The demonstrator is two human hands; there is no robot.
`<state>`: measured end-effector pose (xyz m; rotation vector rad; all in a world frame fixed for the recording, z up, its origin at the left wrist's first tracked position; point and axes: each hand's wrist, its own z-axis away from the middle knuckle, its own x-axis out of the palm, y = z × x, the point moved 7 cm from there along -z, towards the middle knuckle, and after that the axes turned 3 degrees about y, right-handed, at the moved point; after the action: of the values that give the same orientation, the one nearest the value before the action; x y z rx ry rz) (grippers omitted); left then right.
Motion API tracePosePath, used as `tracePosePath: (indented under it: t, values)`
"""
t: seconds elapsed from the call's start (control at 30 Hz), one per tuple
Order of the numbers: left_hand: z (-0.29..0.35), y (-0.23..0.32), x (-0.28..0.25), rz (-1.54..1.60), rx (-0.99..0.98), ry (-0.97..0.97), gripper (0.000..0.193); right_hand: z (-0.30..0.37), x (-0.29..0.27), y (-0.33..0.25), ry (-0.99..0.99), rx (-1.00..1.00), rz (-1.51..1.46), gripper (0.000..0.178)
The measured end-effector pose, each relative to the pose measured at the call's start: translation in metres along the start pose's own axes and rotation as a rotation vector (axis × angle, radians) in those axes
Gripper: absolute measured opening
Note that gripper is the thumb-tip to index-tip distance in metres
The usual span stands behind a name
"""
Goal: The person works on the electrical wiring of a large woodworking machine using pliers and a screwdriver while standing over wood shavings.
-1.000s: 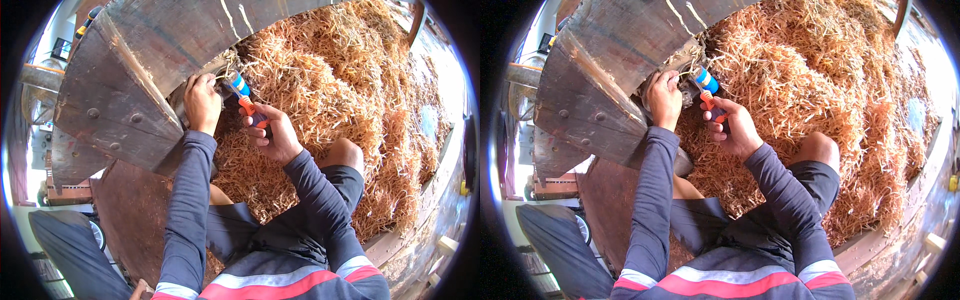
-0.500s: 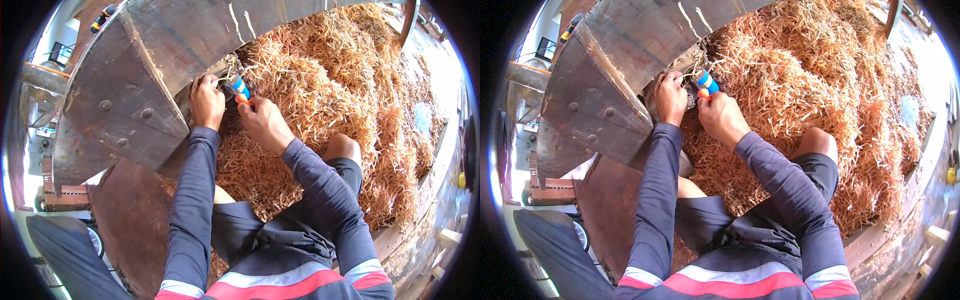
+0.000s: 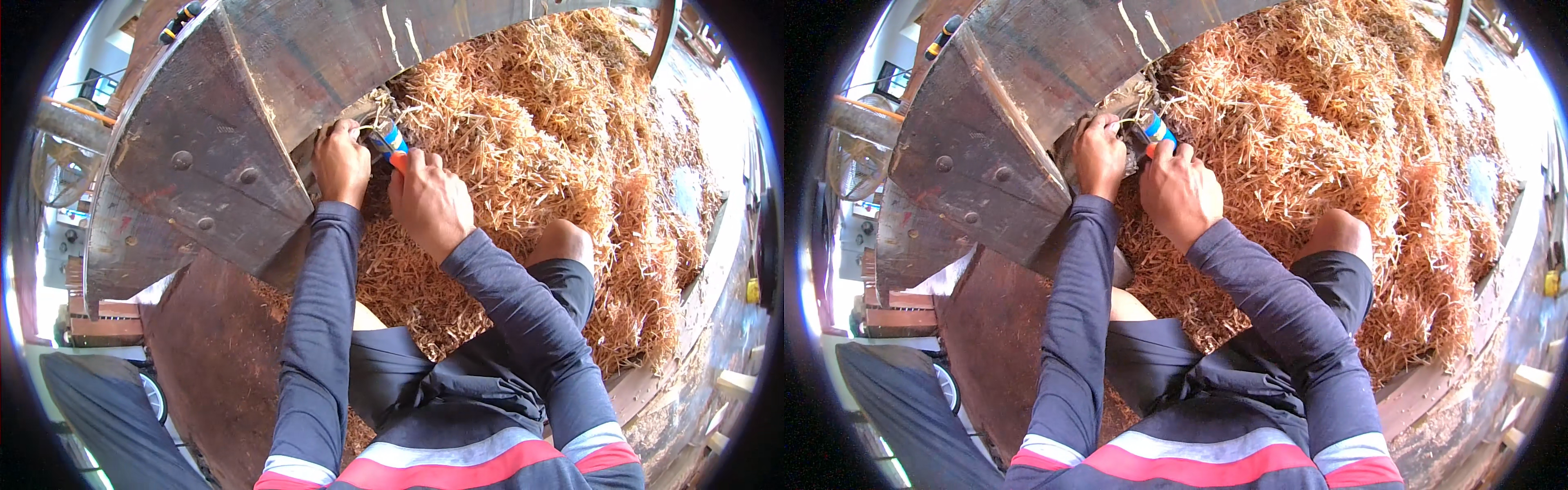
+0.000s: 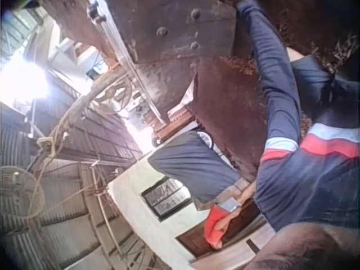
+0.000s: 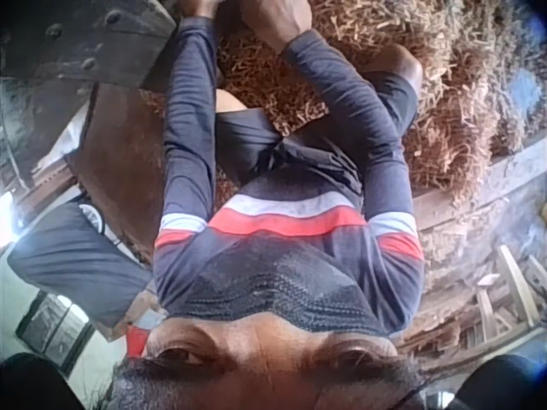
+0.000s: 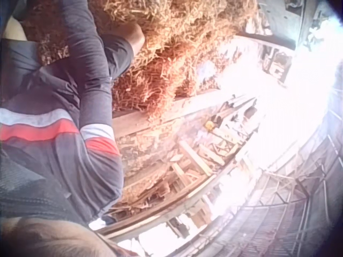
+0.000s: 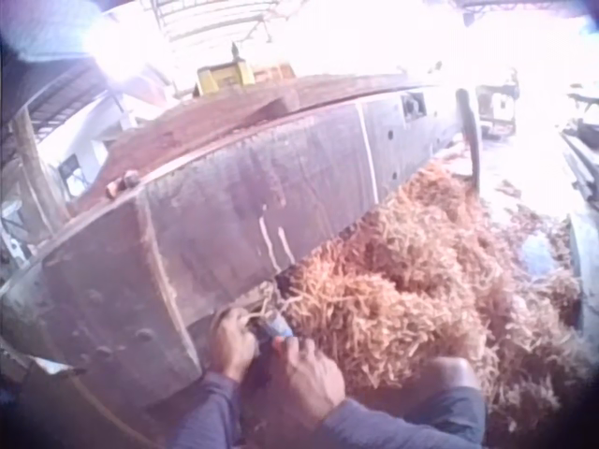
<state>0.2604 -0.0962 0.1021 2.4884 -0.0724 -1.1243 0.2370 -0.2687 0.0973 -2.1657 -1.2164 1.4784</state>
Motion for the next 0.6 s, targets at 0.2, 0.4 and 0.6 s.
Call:
tracePosePath:
  t: [0.2,0.4,0.6]
  values:
    - [-0.002,0.003,0.000,0.013,-0.019,-0.005,0.020,-0.008,0.028,0.007,-0.214,-0.186,0.026,0.029]
    - [-0.002,-0.004,0.001,-0.004,-0.011,0.012,0.019,0.011,0.045,0.016,-0.400,0.888,-1.102,0.038]
    - [-0.003,0.003,0.003,-0.011,-0.007,0.012,0.020,-0.007,0.042,0.028,-0.255,0.435,-0.372,0.034]
